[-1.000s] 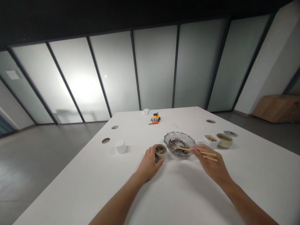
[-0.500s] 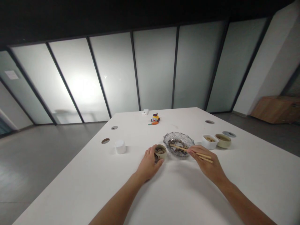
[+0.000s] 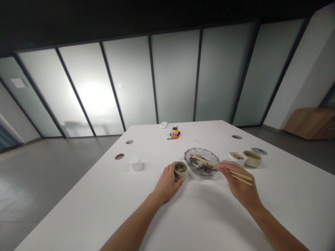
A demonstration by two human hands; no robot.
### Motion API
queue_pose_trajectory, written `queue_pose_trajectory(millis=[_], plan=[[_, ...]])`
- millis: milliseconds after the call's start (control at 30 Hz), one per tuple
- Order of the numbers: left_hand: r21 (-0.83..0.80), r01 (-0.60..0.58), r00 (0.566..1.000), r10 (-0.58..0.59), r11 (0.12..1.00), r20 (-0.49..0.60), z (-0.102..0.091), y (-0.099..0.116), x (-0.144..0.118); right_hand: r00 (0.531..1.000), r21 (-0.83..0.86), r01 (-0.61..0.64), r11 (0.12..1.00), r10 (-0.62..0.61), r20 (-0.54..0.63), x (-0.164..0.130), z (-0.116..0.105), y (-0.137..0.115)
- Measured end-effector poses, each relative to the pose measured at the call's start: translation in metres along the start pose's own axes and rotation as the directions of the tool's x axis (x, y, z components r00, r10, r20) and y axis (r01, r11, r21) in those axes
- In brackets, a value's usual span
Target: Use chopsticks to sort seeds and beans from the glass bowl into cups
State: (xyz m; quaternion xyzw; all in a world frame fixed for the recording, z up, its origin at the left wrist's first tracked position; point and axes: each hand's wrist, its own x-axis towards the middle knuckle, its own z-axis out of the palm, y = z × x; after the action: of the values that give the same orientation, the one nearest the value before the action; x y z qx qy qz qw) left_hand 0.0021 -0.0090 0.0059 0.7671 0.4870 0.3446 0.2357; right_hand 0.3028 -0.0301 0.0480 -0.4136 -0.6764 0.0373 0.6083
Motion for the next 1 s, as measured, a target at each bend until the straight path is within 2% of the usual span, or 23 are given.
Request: queue_pose_trajectory(millis=[167,467,567,700,833,1000], plan=[[0.014,0.006,1.0,-0.006,1.0,0.013,-0.001,0.003,0.0,1.0,0.008,-0.003,1.0,0.003,-0.015,0.003,-0.001,-0.012],[0.014,0.021,1.0,-0.021,1.0,0.007,0.0,0.004,0.0,0.993,0.102,0.023,0.995,-0.035,0.116,0.003,0.002,-0.023],[0.001,0.011,1.0,-0.011,1.0,0.004,-0.001,0.004,-0.001,0.999,0.028,0.042,0.999,-0.043,0.033,0.001,0.0,-0.019],[-0.007,-0.006,1.0,0.006,1.0,0.003,-0.001,0.001,-0.001,0.988,-0.144,0.113,0.983,-0.127,-0.091,0.003,-0.009,-0.009],[0.001,-0.009,1.0,0.009,1.0,-0.002,0.0,-0.002,-0.001,0.985,-0.212,0.156,0.965,-0.168,-0.04,0.006,-0.011,-0.003],[-0.008,-0.009,1.0,0.009,1.0,-0.009,0.001,-0.003,0.0,0.991,-0.186,0.135,0.973,-0.129,0.044,0.005,-0.006,-0.005]])
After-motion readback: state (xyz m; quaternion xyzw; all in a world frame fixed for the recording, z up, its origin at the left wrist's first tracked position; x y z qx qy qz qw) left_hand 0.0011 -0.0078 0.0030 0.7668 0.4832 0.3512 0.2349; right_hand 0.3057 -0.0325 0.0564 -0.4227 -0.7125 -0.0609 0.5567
